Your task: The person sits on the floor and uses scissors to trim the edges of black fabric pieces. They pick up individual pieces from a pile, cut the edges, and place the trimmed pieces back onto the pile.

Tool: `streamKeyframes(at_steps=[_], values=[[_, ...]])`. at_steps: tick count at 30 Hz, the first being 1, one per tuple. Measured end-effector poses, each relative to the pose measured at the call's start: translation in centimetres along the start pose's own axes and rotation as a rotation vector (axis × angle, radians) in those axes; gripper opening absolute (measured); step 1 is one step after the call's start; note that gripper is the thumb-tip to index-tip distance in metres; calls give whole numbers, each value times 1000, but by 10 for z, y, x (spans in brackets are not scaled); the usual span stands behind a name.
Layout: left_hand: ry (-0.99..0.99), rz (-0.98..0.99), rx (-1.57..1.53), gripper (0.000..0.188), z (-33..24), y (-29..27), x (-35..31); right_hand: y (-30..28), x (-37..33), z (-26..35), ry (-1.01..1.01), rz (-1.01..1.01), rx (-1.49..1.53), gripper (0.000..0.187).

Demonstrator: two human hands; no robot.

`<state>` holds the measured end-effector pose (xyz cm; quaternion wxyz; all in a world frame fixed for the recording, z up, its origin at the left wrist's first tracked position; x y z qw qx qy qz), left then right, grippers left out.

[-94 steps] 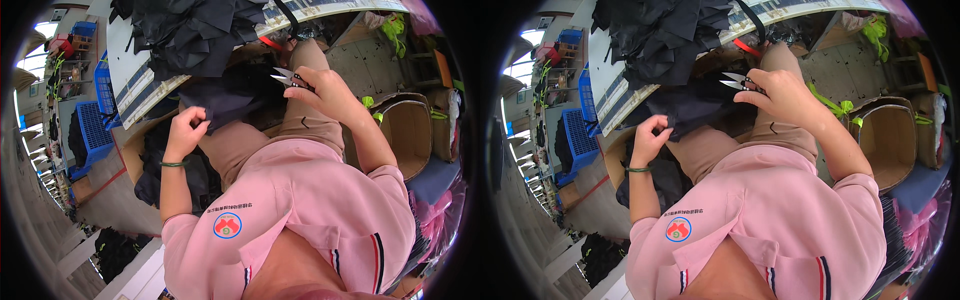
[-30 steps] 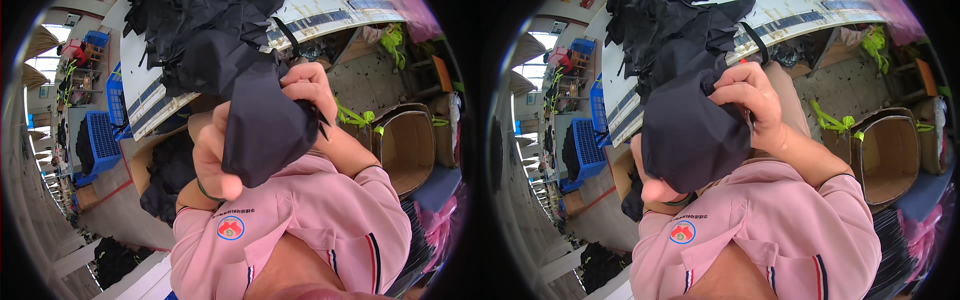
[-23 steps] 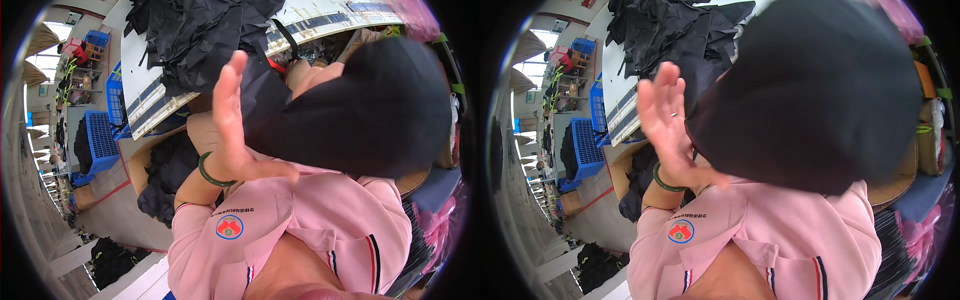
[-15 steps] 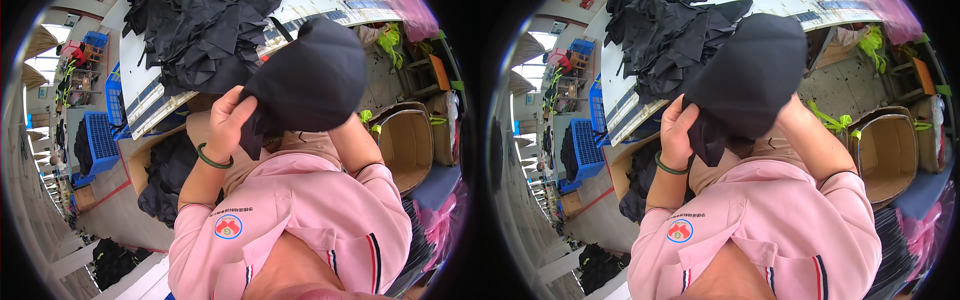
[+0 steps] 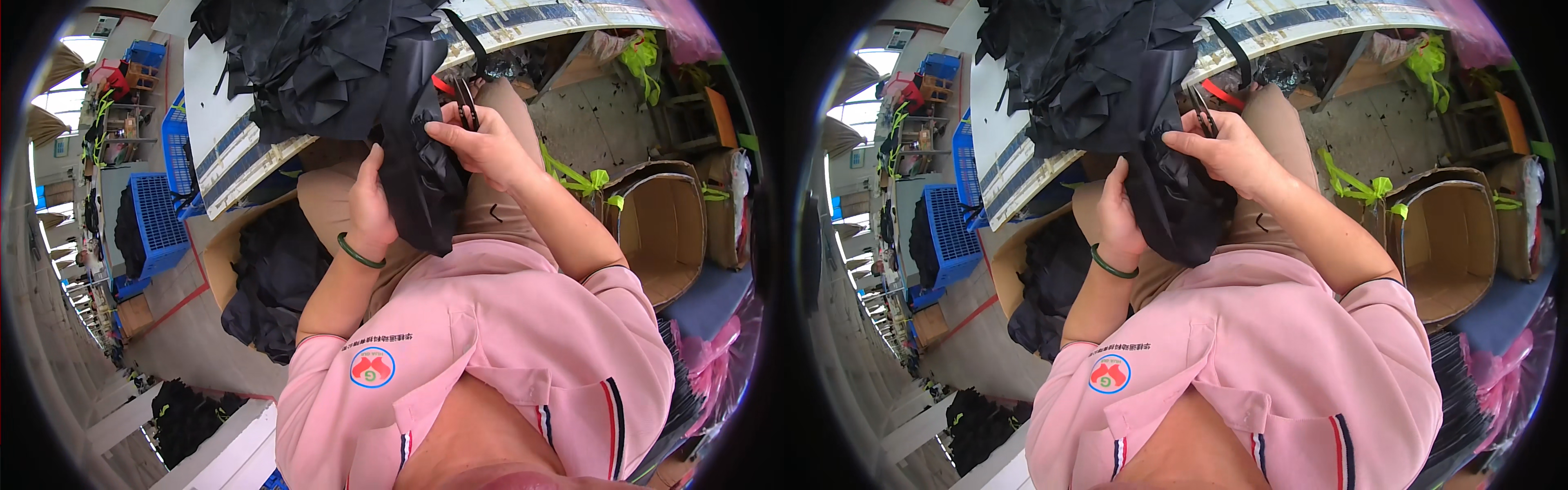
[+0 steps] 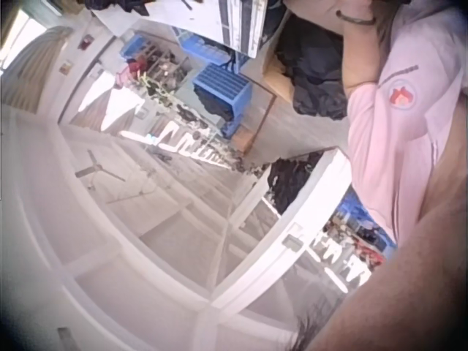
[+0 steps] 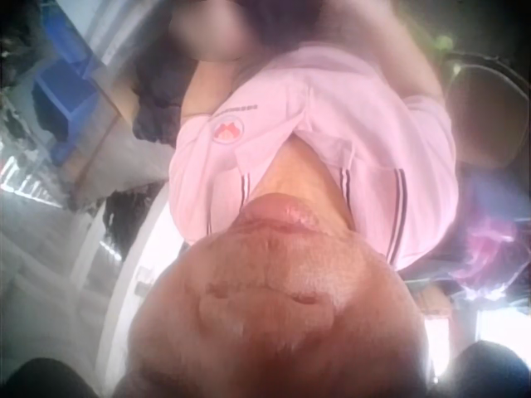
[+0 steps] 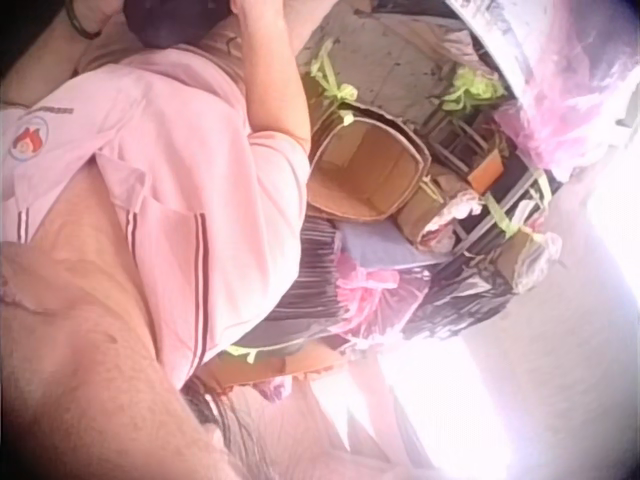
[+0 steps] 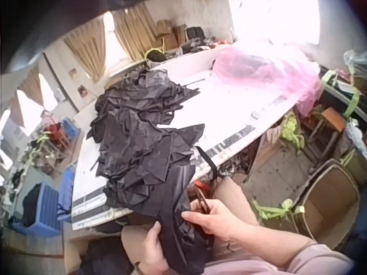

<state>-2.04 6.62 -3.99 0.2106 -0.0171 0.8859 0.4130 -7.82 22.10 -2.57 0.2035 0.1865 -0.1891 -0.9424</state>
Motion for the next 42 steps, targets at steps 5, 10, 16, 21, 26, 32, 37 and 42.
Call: streamKeyframes(at_steps=[5,10,16,21,26,32,37,42], values=[[613,96,742,77,-21,-3,-3,2,-2,8,-203,-73,-259,8],[1031,46,1381,89,-17,17,-5,9,1,4,-364,-80,-375,9],[884,56,1006,12,-37,4,5,11,-6,16,-248,-78,-222,13],[469,56,231,27,-59,-20,13,-9,-5,10,-83,-58,-46,13],[273,13,80,27,-66,-27,16,-9,-7,4,-52,20,-12,13],[370,-52,141,34,-76,-23,15,-1,-9,9,-88,-2,-151,16],[410,-75,159,34,-73,-4,8,10,-12,16,-293,-29,-372,18],[527,-93,257,27,-83,-19,5,3,-10,11,-296,-86,-383,15]])
Point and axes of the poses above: each hand's wrist, its own x-axis towards the middle knuckle, its own y-axis out of the palm, z = x × y, the point moved 3 cm from there along x, towards the middle knuckle, and after that the axes turned 2 degrees about x, right-handed, at the moved point
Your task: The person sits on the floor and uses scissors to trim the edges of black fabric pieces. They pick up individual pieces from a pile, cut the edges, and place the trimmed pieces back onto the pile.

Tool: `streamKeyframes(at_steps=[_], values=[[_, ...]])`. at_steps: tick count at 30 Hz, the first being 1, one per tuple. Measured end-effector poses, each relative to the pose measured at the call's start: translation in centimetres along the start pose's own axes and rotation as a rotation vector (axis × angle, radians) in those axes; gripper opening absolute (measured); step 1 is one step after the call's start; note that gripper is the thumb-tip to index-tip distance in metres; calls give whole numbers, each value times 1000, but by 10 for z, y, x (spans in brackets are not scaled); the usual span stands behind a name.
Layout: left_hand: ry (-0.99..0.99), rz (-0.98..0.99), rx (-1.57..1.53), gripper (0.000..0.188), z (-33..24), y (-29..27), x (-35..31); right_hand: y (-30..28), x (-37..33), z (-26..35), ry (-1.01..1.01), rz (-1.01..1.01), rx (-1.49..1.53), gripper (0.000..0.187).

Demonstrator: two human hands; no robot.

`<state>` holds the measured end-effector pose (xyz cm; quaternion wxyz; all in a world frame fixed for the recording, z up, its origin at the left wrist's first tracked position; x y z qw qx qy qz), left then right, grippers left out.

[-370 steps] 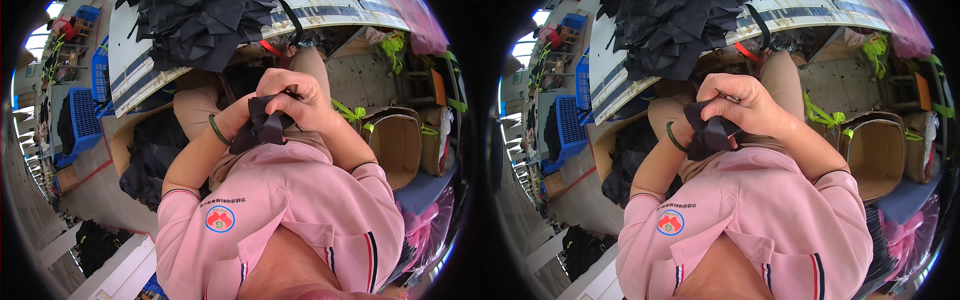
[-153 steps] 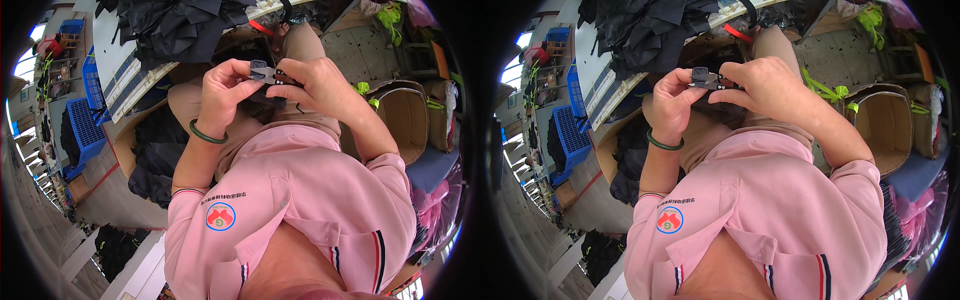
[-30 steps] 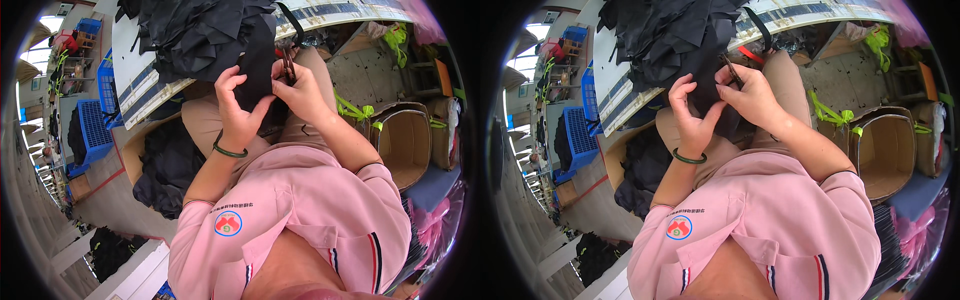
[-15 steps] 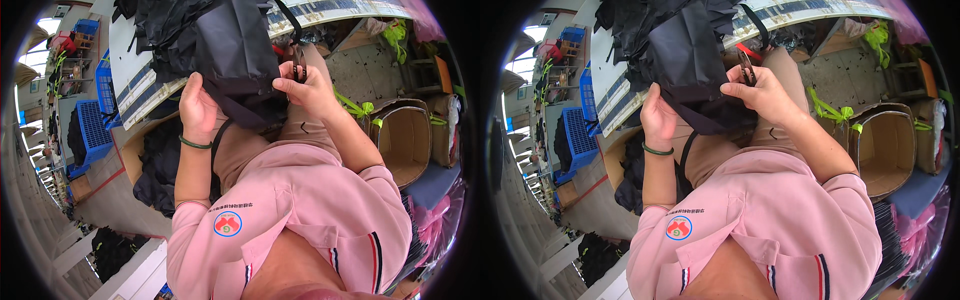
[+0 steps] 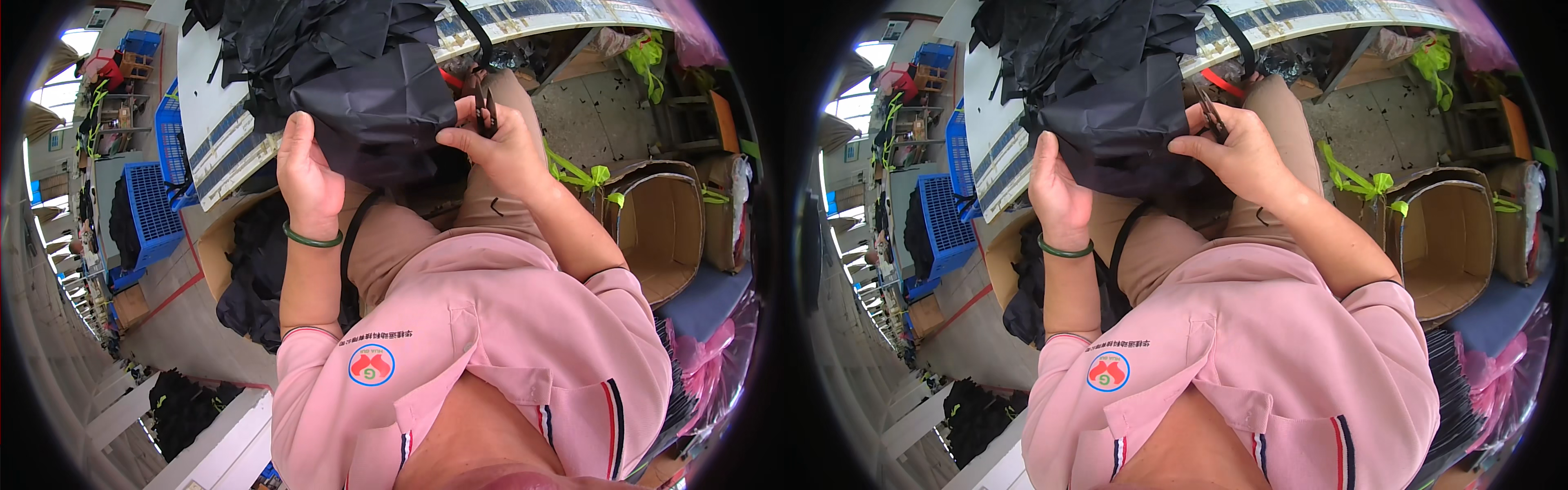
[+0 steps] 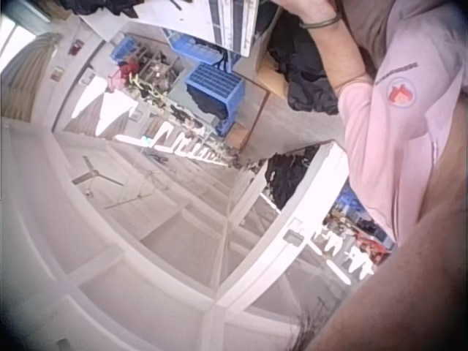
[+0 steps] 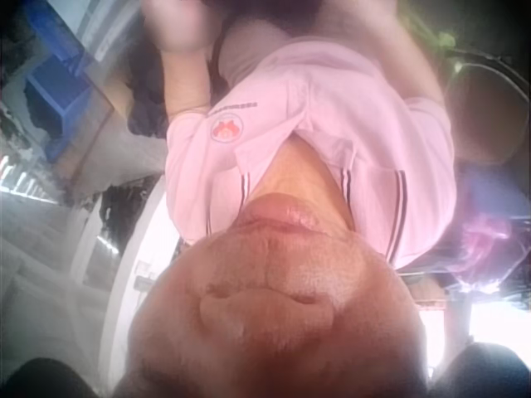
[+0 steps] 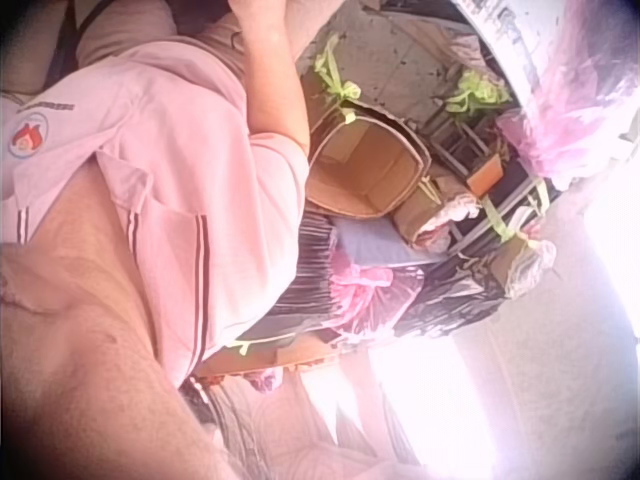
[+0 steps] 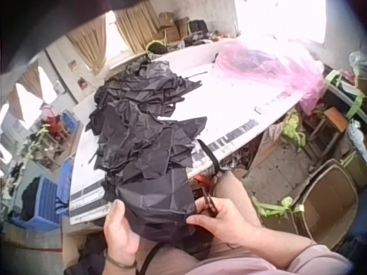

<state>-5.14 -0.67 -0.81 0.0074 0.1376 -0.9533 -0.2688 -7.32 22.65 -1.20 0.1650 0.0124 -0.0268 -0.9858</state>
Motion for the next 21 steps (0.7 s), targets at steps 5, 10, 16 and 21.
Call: streamKeyframes(at_steps=[5,10,16,21], values=[[629,-181,549,18,-22,8,-3,-7,2,7,-17,-8,-29,13],[924,512,1207,31,-26,70,-27,-2,1,23,-53,66,-94,13],[258,555,844,26,7,54,-20,-1,-5,23,37,77,107,17],[45,485,787,24,3,54,-19,-5,-6,34,-253,-38,-54,33]])
Point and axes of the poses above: each hand's wrist, its own x-axis towards the middle knuckle, its own y-axis out of the palm, z = x × y, the point moved 3 cm from there along x, towards the middle knuckle, and after that the axes turned 2 degrees about x, right-handed, at the moved point
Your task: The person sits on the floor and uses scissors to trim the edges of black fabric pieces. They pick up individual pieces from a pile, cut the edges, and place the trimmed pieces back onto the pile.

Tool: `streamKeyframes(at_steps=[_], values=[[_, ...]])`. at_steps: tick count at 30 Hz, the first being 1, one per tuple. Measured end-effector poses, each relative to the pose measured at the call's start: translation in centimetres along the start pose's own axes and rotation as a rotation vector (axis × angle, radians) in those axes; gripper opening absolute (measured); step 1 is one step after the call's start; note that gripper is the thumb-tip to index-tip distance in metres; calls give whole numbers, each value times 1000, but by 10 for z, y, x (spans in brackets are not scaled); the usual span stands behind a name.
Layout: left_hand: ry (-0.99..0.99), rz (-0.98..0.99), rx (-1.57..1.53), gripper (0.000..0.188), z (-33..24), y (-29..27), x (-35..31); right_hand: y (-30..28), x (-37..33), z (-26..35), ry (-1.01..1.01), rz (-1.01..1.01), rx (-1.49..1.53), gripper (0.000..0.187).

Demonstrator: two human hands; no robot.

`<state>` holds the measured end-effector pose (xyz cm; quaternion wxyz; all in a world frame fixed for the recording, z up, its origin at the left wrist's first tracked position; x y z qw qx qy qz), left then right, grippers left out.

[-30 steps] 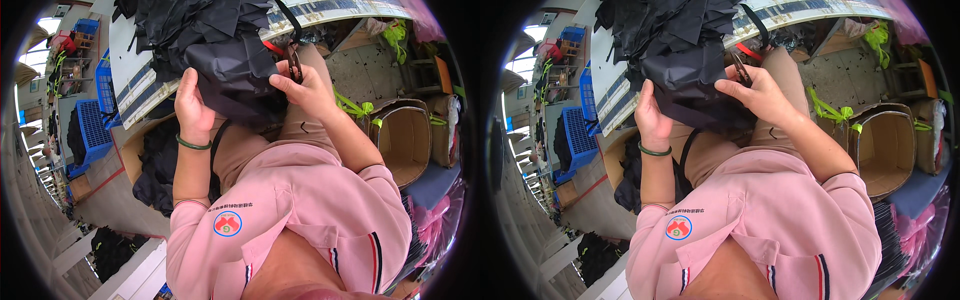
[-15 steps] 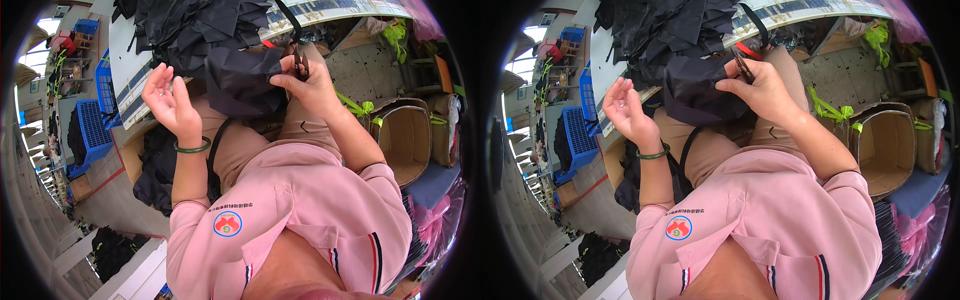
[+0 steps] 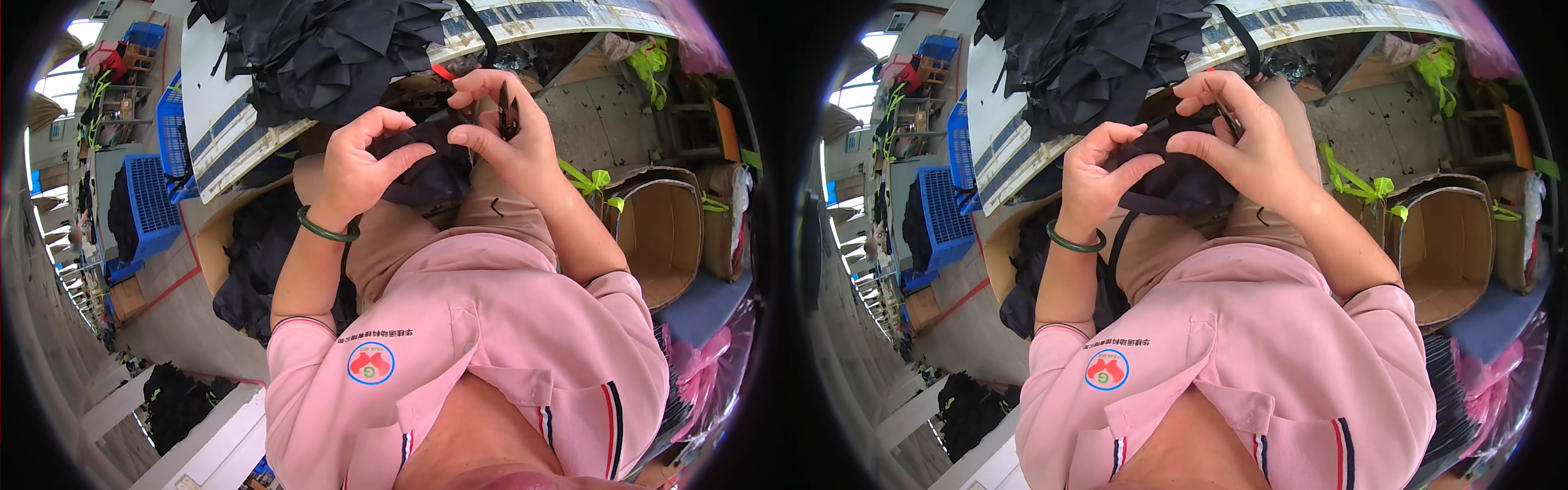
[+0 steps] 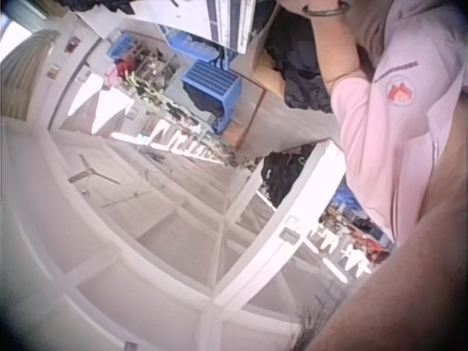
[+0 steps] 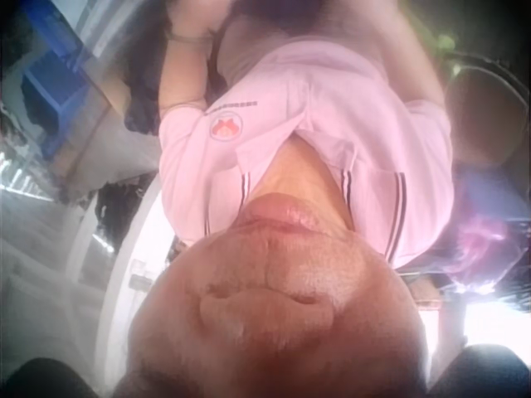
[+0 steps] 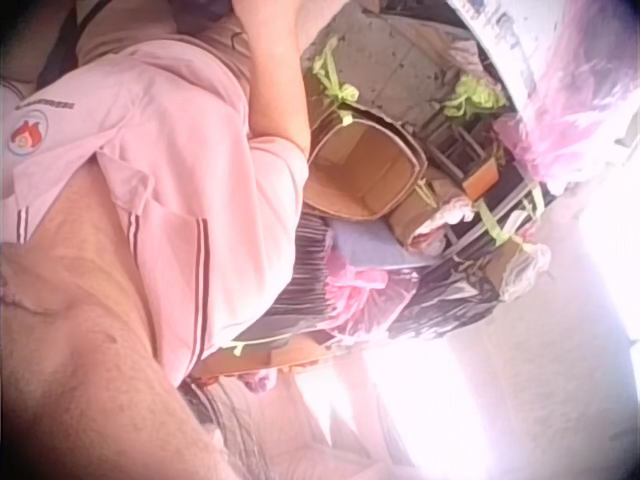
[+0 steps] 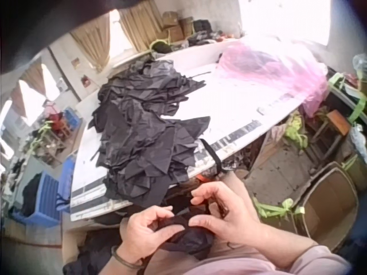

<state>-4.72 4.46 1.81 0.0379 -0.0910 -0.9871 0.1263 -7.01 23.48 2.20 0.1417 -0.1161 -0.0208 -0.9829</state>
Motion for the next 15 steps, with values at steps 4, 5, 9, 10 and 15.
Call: streamKeyframes(at_steps=[4,5,9,10,15], values=[[-28,78,59,26,-3,1,-1,6,4,12,-338,69,-301,37],[-26,90,67,26,-3,2,-1,8,5,11,-427,104,-366,36],[77,84,177,20,-13,2,1,2,4,-3,-230,240,-366,14],[107,110,221,19,-12,-1,0,1,4,-5,-139,259,-277,13],[173,257,86,13,4,-19,0,-6,5,-11,120,337,238,10]])
Point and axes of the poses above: each hand's wrist, its own x-axis towards the middle knuckle, its own y-axis out of the palm, z = x × y, the point moved 3 cm from there along x, towards the middle knuckle, and after that the axes turned 2 degrees about x, right-handed, at the moved point
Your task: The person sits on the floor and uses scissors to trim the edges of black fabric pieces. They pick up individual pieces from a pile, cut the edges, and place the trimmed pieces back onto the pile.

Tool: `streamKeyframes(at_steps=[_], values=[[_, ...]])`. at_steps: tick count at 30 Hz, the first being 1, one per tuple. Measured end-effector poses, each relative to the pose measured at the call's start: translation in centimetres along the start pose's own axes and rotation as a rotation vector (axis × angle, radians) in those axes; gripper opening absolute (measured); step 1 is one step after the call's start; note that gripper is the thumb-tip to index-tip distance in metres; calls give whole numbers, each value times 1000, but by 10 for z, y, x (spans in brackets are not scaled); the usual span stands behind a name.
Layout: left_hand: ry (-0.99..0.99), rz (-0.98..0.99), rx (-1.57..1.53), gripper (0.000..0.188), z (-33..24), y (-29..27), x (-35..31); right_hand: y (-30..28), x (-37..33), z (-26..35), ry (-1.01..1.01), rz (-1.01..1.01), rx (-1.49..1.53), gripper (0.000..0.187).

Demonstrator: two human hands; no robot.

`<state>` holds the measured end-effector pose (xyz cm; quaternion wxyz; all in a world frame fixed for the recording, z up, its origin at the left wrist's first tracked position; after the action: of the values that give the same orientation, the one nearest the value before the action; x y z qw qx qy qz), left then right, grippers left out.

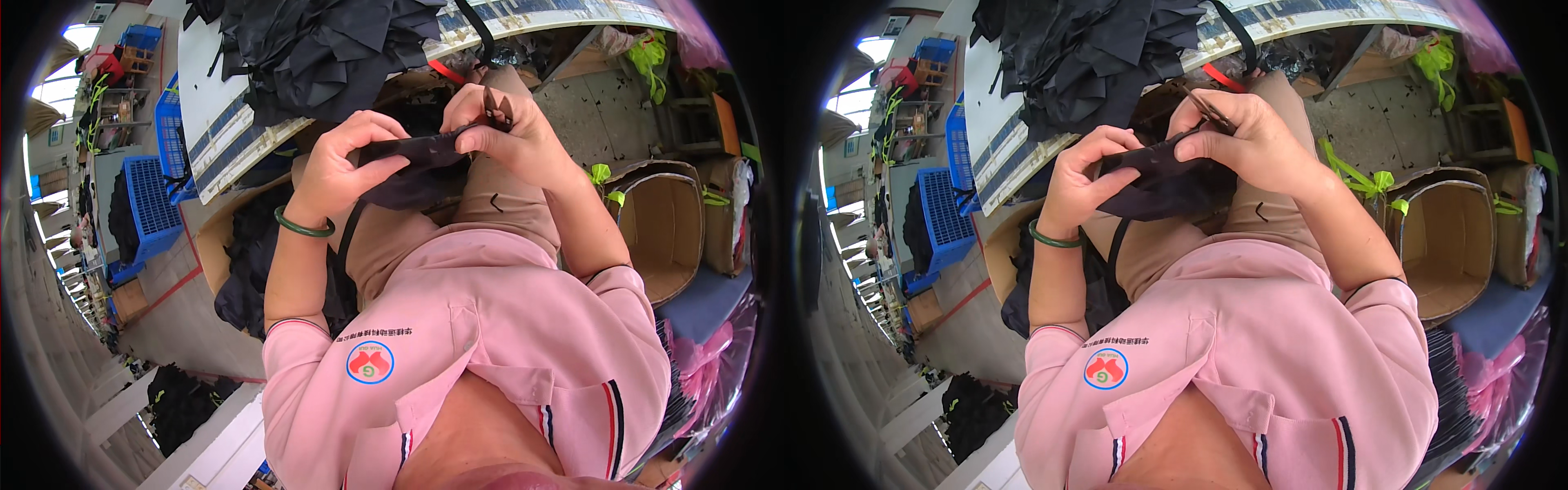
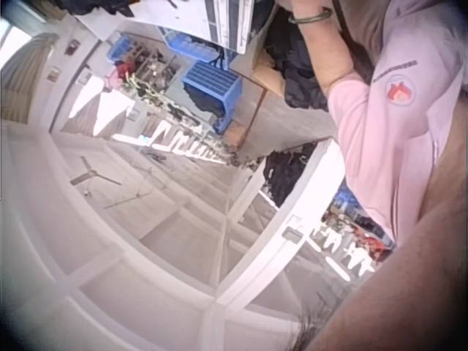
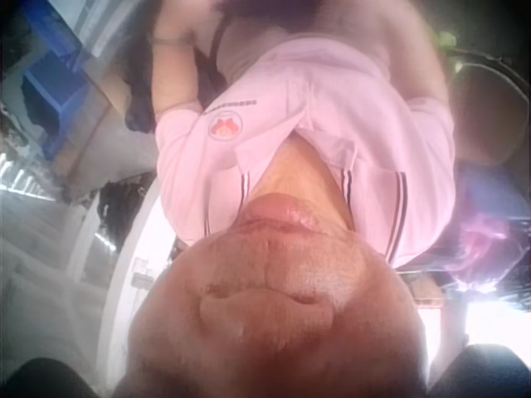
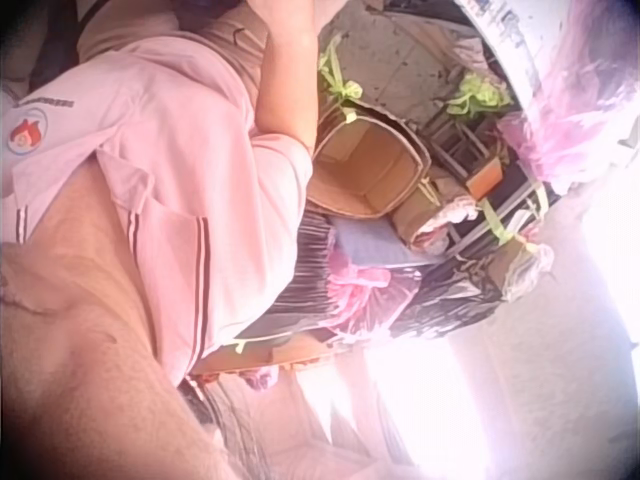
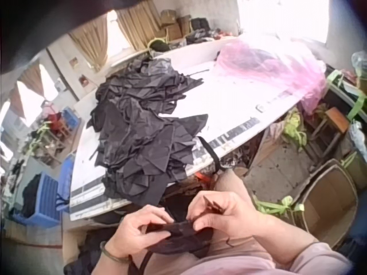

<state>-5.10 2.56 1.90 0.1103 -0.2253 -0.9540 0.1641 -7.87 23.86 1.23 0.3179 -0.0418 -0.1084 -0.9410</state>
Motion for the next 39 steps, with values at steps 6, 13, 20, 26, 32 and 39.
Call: streamKeyframes(at_steps=[6,13,20,26,32,39], values=[[-394,85,-996,20,28,30,-1,23,10,-3,-139,163,314,16],[-290,256,-701,34,38,75,16,27,8,3,-81,207,92,12],[3,-361,-357,34,22,24,11,4,7,2,-228,-67,-39,7],[-35,-302,-496,23,-4,48,-1,10,9,-2,-101,-85,-47,8],[62,-354,-358,16,1,48,0,10,8,-6,123,-79,153,12],[44,-464,-474,13,2,44,-1,18,6,-8,270,-148,335,13]])
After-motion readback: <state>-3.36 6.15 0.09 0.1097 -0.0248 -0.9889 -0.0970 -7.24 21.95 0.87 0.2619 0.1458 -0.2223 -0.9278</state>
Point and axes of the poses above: each hand's wrist, its own x-axis towards the middle knuckle, its own y-axis out of the palm, z = x × y, the point moved 3 cm from there along x, towards the middle knuckle, and after that the axes turned 2 degrees about x, right-handed, at the moved point
